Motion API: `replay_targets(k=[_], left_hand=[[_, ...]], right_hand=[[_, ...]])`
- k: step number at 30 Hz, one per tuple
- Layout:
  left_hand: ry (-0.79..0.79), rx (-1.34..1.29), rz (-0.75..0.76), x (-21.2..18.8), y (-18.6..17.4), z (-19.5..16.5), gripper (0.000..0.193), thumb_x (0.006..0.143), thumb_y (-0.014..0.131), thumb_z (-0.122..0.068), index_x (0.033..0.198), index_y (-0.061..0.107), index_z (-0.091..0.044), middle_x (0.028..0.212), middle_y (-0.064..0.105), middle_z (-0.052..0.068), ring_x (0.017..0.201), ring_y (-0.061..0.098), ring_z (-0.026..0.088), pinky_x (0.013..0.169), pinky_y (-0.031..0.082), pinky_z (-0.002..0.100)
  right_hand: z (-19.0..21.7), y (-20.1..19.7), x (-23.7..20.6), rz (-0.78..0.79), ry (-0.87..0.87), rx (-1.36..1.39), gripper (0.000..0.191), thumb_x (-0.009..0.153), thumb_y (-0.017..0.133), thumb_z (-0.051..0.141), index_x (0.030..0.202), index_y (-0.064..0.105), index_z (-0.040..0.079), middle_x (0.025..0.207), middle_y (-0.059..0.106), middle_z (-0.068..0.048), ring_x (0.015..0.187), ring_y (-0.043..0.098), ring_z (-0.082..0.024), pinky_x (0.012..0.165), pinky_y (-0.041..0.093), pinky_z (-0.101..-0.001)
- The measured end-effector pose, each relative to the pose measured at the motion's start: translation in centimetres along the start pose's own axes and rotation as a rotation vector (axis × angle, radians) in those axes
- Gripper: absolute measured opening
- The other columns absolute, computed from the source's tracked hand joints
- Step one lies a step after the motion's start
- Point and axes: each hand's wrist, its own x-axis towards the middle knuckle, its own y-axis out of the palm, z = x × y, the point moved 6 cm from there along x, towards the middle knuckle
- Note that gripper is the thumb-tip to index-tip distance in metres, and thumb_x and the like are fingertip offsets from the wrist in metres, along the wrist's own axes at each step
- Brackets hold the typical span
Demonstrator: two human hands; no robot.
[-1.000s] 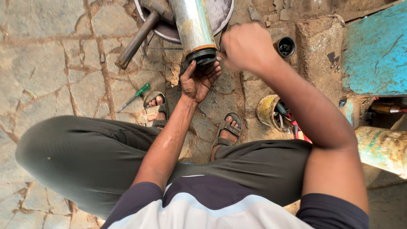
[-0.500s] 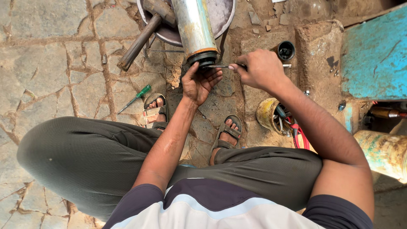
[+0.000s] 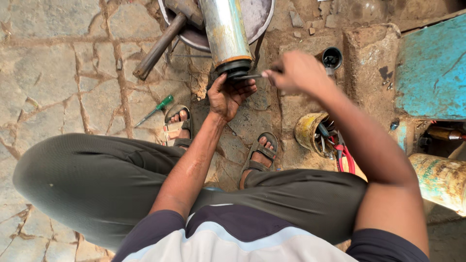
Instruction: The person sits on the ground and disassembles a metal pump motor assembly. They hammer a rusted end fitting to loosen it from the cylinder, pull the fitting off by hand, remove a black fan impeller from the shaft, then pry and scrape at the end cap with a screwdriver and work on the shaft with pliers.
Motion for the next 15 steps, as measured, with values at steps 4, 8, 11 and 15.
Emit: replay_targets(k=[4,8,11,15], left_hand=[[-0.009,-0.058,-0.032,-0.4,-1.0,0.1,0.061,0.102,0.053,-0.044,0.135,0.057,0.007,0.112,0.073,0.025,0.105,0.072,0.038,0.104,0.056,0.056],[-0.030,-0.091,0.006,-0.2,-0.9,-0.6,0.062,0.106,0.057,-0.042,0.138,0.053,0.010,0.119,0.070,0.027,0.111,0.071,0.039,0.111,0.054,0.057],[-0.083,-0.051,0.091,-0.1,-0.5,-0.7,0.069,0.099,0.057,-0.046,0.143,0.050,0.006,0.131,0.067,0.029,0.118,0.069,0.039,0.111,0.052,0.054],[-0.082,-0.121,0.167,0.0,-0.1,-0.6,0.071,0.103,0.058,-0.046,0.145,0.051,0.011,0.137,0.063,0.032,0.123,0.066,0.041,0.116,0.050,0.054]], right_hand=[[3.0,-0.6,1.3,-0.073,-0.185,-0.155,0.038,0.093,0.068,0.051,0.108,0.080,0.019,0.079,0.072,-0.015,0.074,0.072,-0.035,0.069,0.058,-0.0505],[1.3,-0.7,-0.4,-0.104,-0.214,-0.176,0.039,0.099,0.064,0.052,0.102,0.082,0.018,0.080,0.074,-0.015,0.078,0.072,-0.035,0.072,0.057,-0.0509],[0.1,-0.6,-1.8,-0.232,-0.236,-0.105,0.035,0.094,0.066,0.050,0.103,0.081,0.020,0.075,0.073,-0.014,0.073,0.071,-0.036,0.069,0.057,-0.0516],[0.1,0.4,-3.0,-0.382,-0.296,-0.037,0.031,0.098,0.067,0.045,0.098,0.080,0.017,0.072,0.070,-0.013,0.070,0.069,-0.036,0.064,0.054,-0.0504]])
